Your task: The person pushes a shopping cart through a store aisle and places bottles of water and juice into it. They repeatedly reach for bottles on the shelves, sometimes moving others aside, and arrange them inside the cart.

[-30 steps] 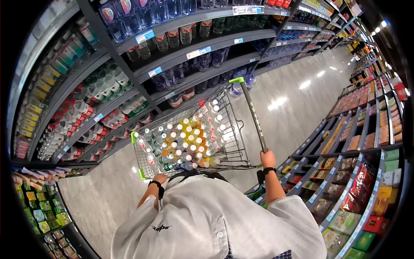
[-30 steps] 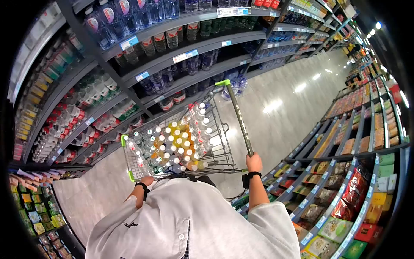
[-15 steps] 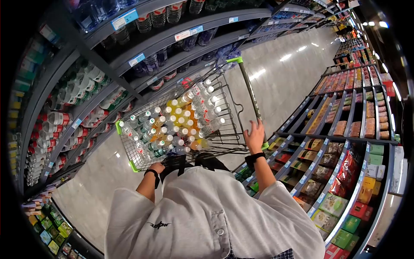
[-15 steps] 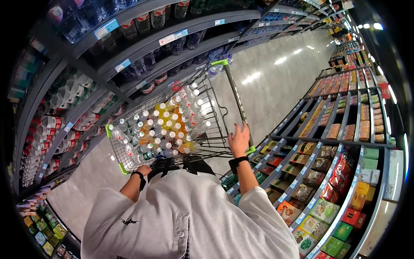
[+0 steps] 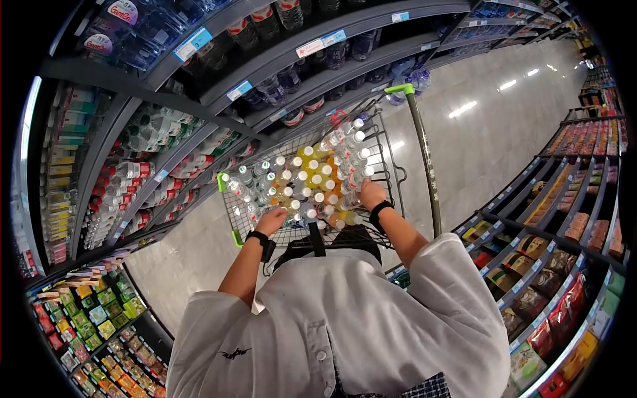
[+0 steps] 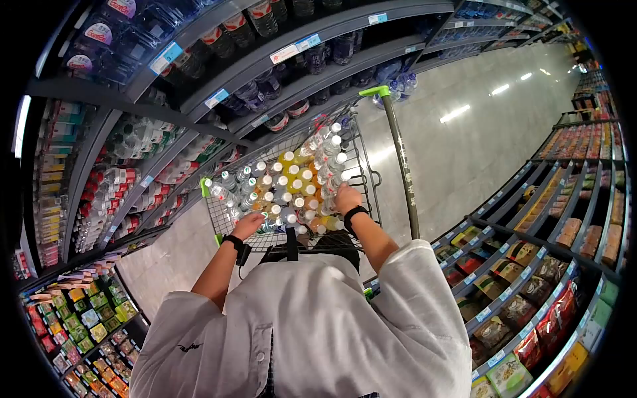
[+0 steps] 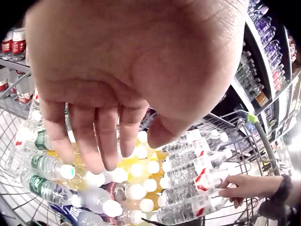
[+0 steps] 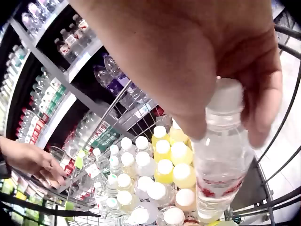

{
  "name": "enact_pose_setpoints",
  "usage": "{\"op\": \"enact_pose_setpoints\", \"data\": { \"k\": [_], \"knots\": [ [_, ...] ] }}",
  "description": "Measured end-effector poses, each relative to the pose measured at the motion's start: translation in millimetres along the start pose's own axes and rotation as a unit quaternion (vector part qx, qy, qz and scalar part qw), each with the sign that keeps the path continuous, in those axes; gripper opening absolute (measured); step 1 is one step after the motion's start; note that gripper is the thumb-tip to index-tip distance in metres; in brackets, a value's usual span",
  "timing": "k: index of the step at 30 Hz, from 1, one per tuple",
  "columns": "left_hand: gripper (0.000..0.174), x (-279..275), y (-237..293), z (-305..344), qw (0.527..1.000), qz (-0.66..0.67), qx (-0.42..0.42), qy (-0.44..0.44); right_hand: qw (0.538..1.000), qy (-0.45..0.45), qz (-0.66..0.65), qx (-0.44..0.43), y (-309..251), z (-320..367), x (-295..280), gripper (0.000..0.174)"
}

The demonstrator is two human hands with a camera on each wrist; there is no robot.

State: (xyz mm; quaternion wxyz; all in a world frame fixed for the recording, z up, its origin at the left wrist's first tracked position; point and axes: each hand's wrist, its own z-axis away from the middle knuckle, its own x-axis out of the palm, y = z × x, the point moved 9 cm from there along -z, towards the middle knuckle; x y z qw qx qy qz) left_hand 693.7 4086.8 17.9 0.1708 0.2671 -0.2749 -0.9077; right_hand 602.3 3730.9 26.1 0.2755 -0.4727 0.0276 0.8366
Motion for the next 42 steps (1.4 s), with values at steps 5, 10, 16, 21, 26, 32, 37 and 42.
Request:
{"op": "enact_pose_setpoints", "data": {
  "k": [5, 10, 16, 21, 26, 32, 37, 42],
  "knots": [
    [0.032, 20.7, 48.3, -9.5, 0.999, 0.011, 0.036, -0.039, 0.997, 0.013, -0.009, -0.077, -46.2, 29.7, -37.0, 0.040],
    [0.058, 29.2, 155.7, 8.9, 0.966, 0.002, 0.228, -0.119, 0.980, 0.057, -0.119, -0.148, -88.5, 47.2, -103.3, 0.036],
    [0.070, -17.6, 242.4, 53.2, 0.918, 0.190, 0.292, -0.191, 0.900, -0.053, -0.430, -0.053, -116.8, 55.8, -196.1, 0.048],
    [0.066, -89.4, 263.1, 44.6, 0.905, 0.243, 0.346, -0.048, 0.867, 0.061, -0.484, -0.103, -177.0, 51.3, -224.8, 0.070],
    [0.062, -196.1, 292.2, 64.5, 0.896, 0.059, 0.368, 0.240, 0.795, 0.087, -0.544, -0.254, -265.6, 22.2, -246.2, 0.055],
    [0.071, -284.7, 299.9, 74.8, 0.813, 0.015, 0.378, 0.444, 0.810, 0.214, -0.474, -0.271, -350.3, -35.7, -318.9, 0.053],
    [0.082, -305.5, 271.9, 53.4, 0.842, 0.113, 0.349, 0.395, 0.814, 0.320, -0.386, -0.294, -402.6, -71.2, -343.2, 0.059],
    [0.084, -327.6, 249.4, 27.5, 0.837, 0.167, 0.318, 0.414, 0.827, 0.308, -0.350, -0.316, -443.6, -97.0, -340.8, 0.053]
  ]
}}
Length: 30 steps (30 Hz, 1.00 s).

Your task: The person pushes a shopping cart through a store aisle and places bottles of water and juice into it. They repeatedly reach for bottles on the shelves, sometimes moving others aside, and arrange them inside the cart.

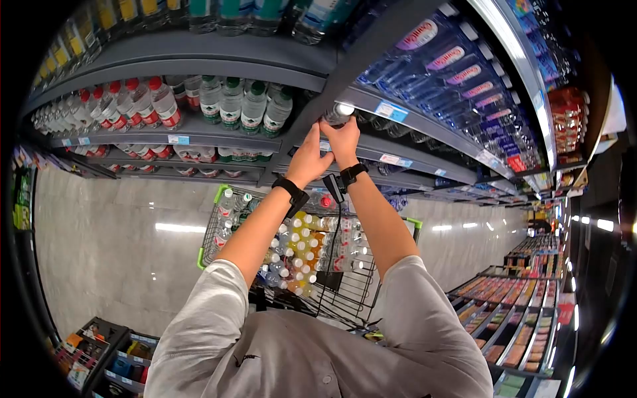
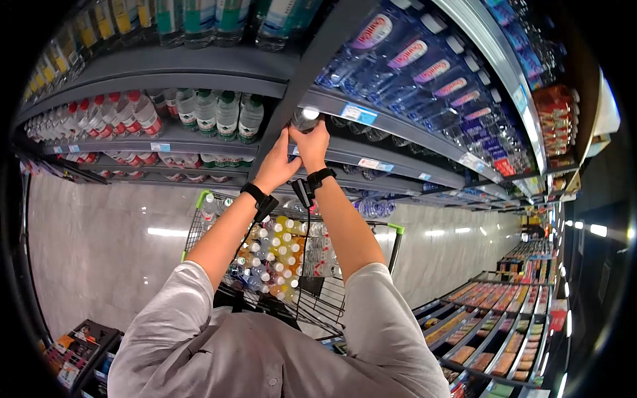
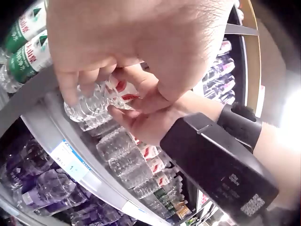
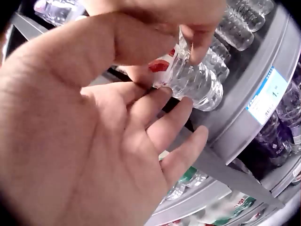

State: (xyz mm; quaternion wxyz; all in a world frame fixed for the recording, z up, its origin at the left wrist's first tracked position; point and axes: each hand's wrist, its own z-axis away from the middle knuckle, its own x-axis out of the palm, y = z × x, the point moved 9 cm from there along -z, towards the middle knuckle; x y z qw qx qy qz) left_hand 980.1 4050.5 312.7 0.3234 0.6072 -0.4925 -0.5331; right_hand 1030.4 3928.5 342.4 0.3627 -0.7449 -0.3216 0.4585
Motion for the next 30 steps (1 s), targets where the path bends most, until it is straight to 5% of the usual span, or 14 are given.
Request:
{"op": "enact_pose_setpoints", "data": {
  "k": [8, 12, 17, 18, 22, 24, 25, 27, 30],
  "knots": [
    [0.074, 13.3, -39.1, -3.6, 1.000, 0.014, -0.020, -0.005, 0.987, 0.030, 0.147, -0.055, 4.6, -34.8, 24.6, 0.020],
    [0.071, 15.0, -52.0, -5.0, 0.999, 0.007, -0.034, -0.017, 0.978, 0.020, 0.175, -0.110, 0.5, -33.8, 26.3, 0.023],
    [0.061, 26.9, -60.1, 15.7, 0.993, 0.073, -0.060, -0.065, 0.968, -0.079, 0.238, -0.032, 36.1, -32.5, 28.9, 0.041],
    [0.056, 29.4, -64.3, 23.2, 0.993, 0.080, -0.056, -0.065, 0.995, -0.037, 0.076, -0.048, 9.2, -13.1, 5.5, 0.046],
    [0.038, 58.3, -105.2, 93.0, 0.986, 0.091, -0.069, -0.122, 0.995, -0.066, 0.024, 0.071, 88.9, 85.9, -55.2, 0.026],
    [0.034, 96.1, -148.4, 160.0, 0.953, 0.133, -0.165, -0.215, 0.974, -0.079, 0.143, 0.154, 165.7, 169.3, -99.0, 0.024],
    [0.032, 101.1, -152.6, 188.8, 0.939, 0.049, -0.194, -0.280, 0.960, -0.081, 0.145, 0.226, 215.7, 222.7, -121.6, 0.025],
    [0.031, 108.9, -151.4, 239.8, 0.916, 0.060, -0.246, -0.312, 0.910, -0.081, 0.362, 0.183, 236.0, 301.0, -166.0, 0.044],
    [0.032, 155.0, -189.1, 322.5, 0.872, 0.074, -0.308, -0.373, 0.836, -0.154, 0.422, 0.314, 248.2, 373.8, -195.2, 0.046]
  ]
}}
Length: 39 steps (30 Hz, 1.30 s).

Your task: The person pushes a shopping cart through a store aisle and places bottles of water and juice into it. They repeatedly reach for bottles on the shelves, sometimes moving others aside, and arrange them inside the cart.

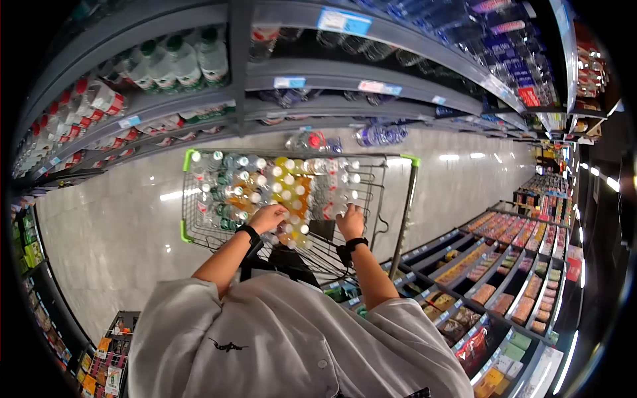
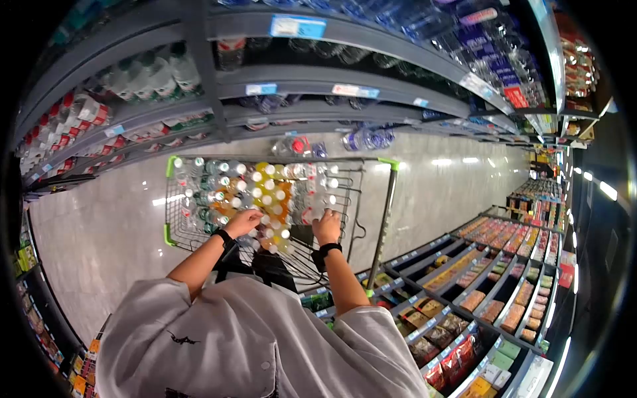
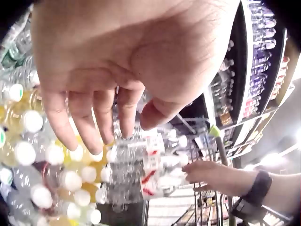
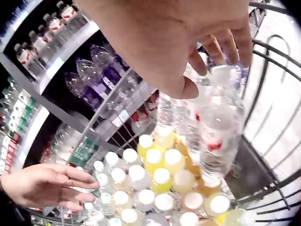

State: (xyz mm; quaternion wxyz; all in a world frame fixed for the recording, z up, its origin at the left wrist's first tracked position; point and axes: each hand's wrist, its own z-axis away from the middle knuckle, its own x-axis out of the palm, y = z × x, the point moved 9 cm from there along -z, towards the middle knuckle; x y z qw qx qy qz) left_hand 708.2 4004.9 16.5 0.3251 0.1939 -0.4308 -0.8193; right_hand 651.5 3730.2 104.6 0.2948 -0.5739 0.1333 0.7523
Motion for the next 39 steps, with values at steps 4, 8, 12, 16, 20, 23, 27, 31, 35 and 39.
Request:
{"op": "enact_pose_setpoints", "data": {
  "k": [4, 8, 12, 16, 20, 23, 27, 31, 35, 39],
  "knots": [
    [0.028, 43.4, 28.4, -4.9, 0.991, -0.120, 0.025, -0.062, 0.999, -0.031, -0.043, 0.004, 24.0, 4.3, 15.4, 0.046],
    [0.033, 59.0, 49.0, -39.8, 0.978, -0.192, 0.011, -0.087, 0.997, -0.049, -0.061, -0.014, 23.8, -13.7, 26.4, 0.039],
    [0.035, 62.3, 49.1, -63.2, 0.966, -0.240, 0.034, -0.092, 0.985, -0.115, 0.015, -0.129, -12.6, -10.0, 30.8, 0.040],
    [0.062, 57.0, 67.0, -43.4, 0.951, -0.281, 0.059, -0.115, 0.941, -0.088, -0.036, -0.325, -78.1, 18.2, -5.5, 0.033],
    [0.079, 35.1, 104.7, -8.0, 0.977, -0.148, 0.100, -0.119, 0.887, -0.116, -0.091, -0.437, -135.2, 36.5, -84.5, 0.034],
    [0.080, -0.1, 148.9, 24.5, 0.981, -0.102, 0.165, -0.029, 0.854, -0.104, -0.136, -0.491, -172.2, 40.2, -147.9, 0.034],
    [0.071, -52.5, 191.3, 44.1, 0.972, -0.103, 0.182, 0.109, 0.828, -0.086, -0.282, -0.476, -212.8, 29.2, -196.5, 0.043],
    [0.063, -97.5, 212.6, 47.2, 0.945, -0.119, 0.181, 0.244, 0.861, -0.064, -0.328, -0.382, -231.1, -0.8, -170.2, 0.075],
    [0.058, -124.4, 246.5, 54.2, 0.887, -0.235, 0.210, 0.338, 0.804, -0.130, -0.466, -0.345, -259.2, -18.1, -144.6, 0.086],
    [0.052, -156.4, 288.5, 51.4, 0.852, -0.243, 0.265, 0.381, 0.787, -0.080, -0.513, -0.334, -283.6, -47.0, -173.7, 0.064]
  ]
}}
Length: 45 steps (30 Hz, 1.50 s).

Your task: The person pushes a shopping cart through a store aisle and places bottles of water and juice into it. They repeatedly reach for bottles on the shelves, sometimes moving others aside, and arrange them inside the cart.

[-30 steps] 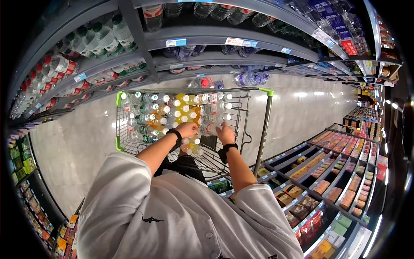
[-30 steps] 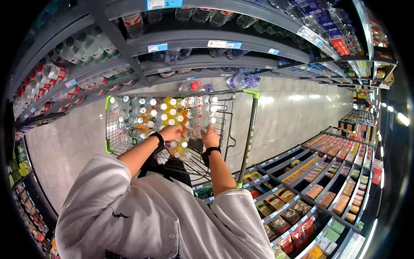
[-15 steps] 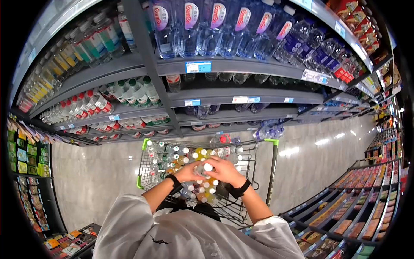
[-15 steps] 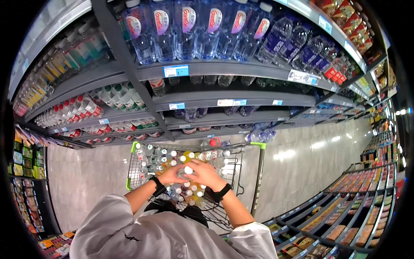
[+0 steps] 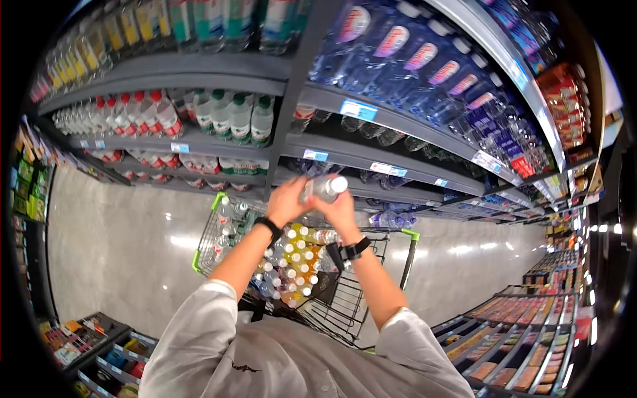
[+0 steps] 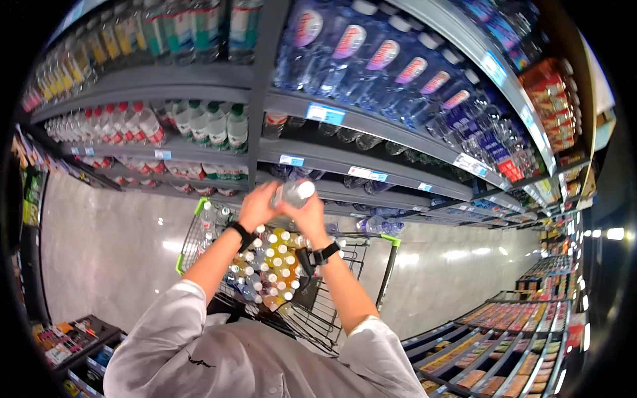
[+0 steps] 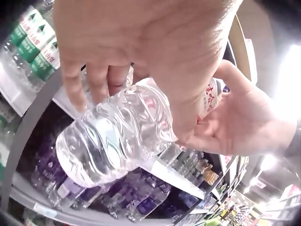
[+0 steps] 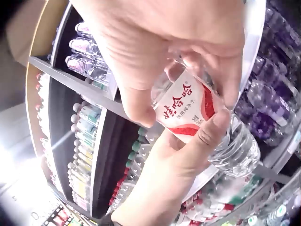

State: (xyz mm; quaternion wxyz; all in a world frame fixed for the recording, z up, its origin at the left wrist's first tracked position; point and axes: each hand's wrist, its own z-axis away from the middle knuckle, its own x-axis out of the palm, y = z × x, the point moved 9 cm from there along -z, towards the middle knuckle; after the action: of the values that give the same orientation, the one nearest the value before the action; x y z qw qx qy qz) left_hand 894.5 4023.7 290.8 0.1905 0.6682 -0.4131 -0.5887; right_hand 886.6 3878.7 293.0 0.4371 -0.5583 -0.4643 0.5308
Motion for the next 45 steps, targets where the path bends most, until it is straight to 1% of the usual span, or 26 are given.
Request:
{"op": "enact_pose_setpoints", "data": {
  "k": [1, 6, 8, 9, 12, 13, 16, 20, 22, 25, 26, 27, 28, 29, 30, 31, 32, 34, 35, 37, 38, 39, 40, 41, 43, 45],
  "knots": [
    [0.053, -12.3, 8.4, -10.5, 0.999, 0.019, 0.009, 0.028, 0.998, 0.020, 0.061, -0.017, -21.3, -10.8, -3.5, 0.064],
    [0.060, -34.4, 10.9, -43.5, 0.983, 0.093, 0.019, 0.157, 0.997, 0.057, -0.001, -0.060, -54.0, -79.2, -14.4, 0.059],
    [0.065, -20.9, 0.9, -55.9, 0.989, 0.100, 0.008, 0.111, 0.989, 0.106, 0.027, -0.104, -69.0, -97.2, -18.5, 0.053],
    [0.068, -14.6, -3.9, -60.6, 0.989, 0.127, 0.000, 0.078, 0.991, 0.098, 0.022, -0.089, -60.1, -111.3, -18.5, 0.051],
    [0.073, 2.1, -19.6, -76.5, 0.990, 0.099, 0.022, 0.102, 0.991, 0.106, 0.034, -0.073, -37.2, -136.0, -18.6, 0.045],
    [0.078, 12.3, -26.6, -81.2, 0.991, 0.121, -0.001, 0.064, 0.989, 0.124, 0.045, -0.071, -31.2, -141.9, -17.8, 0.043],
    [0.079, 25.3, -30.9, -87.6, 0.992, 0.119, 0.010, 0.027, 0.992, 0.093, 0.055, -0.072, -42.2, -158.5, -10.4, 0.034],
    [0.078, 38.3, -37.9, -93.2, 0.993, 0.116, -0.006, 0.012, 0.992, 0.094, 0.080, -0.038, -23.5, -199.3, -20.5, 0.040],
    [0.076, 41.6, -43.1, -93.9, 0.995, 0.096, -0.005, 0.014, 0.981, 0.027, 0.106, -0.163, -48.8, -207.5, 1.8, 0.042],
    [0.072, 43.9, -44.4, -90.7, 0.999, 0.038, 0.007, -0.015, 0.927, 0.053, 0.273, -0.250, -57.4, -205.0, 8.8, 0.038],
    [0.069, 46.5, -44.3, -89.7, 0.999, 0.000, 0.017, -0.039, 0.955, 0.046, 0.198, -0.216, -54.1, -205.3, 10.1, 0.046],
    [0.063, 46.3, -45.5, -90.5, 0.999, -0.029, 0.027, -0.028, 0.868, 0.053, 0.419, -0.260, -58.8, -204.1, 17.8, 0.046],
    [0.058, 51.2, -47.2, -89.4, 0.997, -0.056, 0.039, -0.023, 0.916, 0.044, 0.306, -0.255, -60.6, -200.5, 16.2, 0.045],
    [0.052, 47.6, -42.5, -85.5, 0.992, -0.111, 0.030, -0.057, 0.903, 0.047, 0.367, -0.220, -59.7, -196.1, 14.2, 0.044],
    [0.046, 42.0, -36.3, -85.1, 0.982, -0.165, 0.026, -0.090, 0.929, 0.034, 0.351, -0.115, -24.9, -208.9, -3.5, 0.043],
    [0.040, 46.0, -38.1, -85.4, 0.980, -0.175, 0.046, -0.085, 0.901, 0.030, 0.433, -0.023, -52.3, -181.5, 0.8, 0.043],
    [0.034, 49.2, -40.3, -84.3, 0.978, -0.185, 0.064, -0.073, 0.918, 0.099, 0.371, -0.102, -58.2, -163.1, -10.5, 0.044],
    [0.025, 46.7, -38.0, -80.7, 0.985, -0.151, 0.069, -0.054, 0.951, 0.174, 0.209, -0.147, -22.1, -128.8, -45.5, 0.059],
    [0.021, 46.3, -37.5, -78.1, 0.986, -0.147, 0.073, -0.040, 0.967, 0.129, 0.209, -0.065, 3.0, -108.3, -60.1, 0.075],
    [0.022, 50.6, -34.0, -74.0, 0.981, -0.177, 0.075, -0.033, 0.966, 0.147, 0.205, 0.057, 59.3, -41.3, -102.5, 0.072],
    [0.024, 48.4, -28.9, -72.2, 0.975, -0.207, 0.069, -0.034, 0.967, 0.178, 0.131, 0.127, 91.8, -0.2, -118.8, 0.070],
    [0.024, 52.9, -25.2, -69.8, 0.974, -0.212, 0.066, -0.033, 0.954, 0.205, 0.144, 0.162, 149.0, 38.6, -148.6, 0.070],
    [0.029, 56.9, -18.9, -60.7, 0.976, -0.210, 0.064, -0.010, 0.929, 0.176, 0.150, 0.290, 163.7, 78.5, -147.2, 0.075],
    [0.034, 62.6, -13.7, -45.4, 0.976, -0.207, 0.061, 0.009, 0.906, 0.179, 0.183, 0.338, 179.7, 121.1, -150.7, 0.076],
    [0.044, 106.8, -10.6, -6.4, 0.977, -0.175, 0.086, -0.084, 0.878, 0.183, 0.207, 0.392, 221.8, 173.1, -158.8, 0.078],
    [0.047, 166.9, -20.2, 43.1, 0.960, -0.154, 0.052, -0.229, 0.831, 0.065, 0.292, 0.468, 258.8, 212.6, -159.6, 0.080]
  ]
}}
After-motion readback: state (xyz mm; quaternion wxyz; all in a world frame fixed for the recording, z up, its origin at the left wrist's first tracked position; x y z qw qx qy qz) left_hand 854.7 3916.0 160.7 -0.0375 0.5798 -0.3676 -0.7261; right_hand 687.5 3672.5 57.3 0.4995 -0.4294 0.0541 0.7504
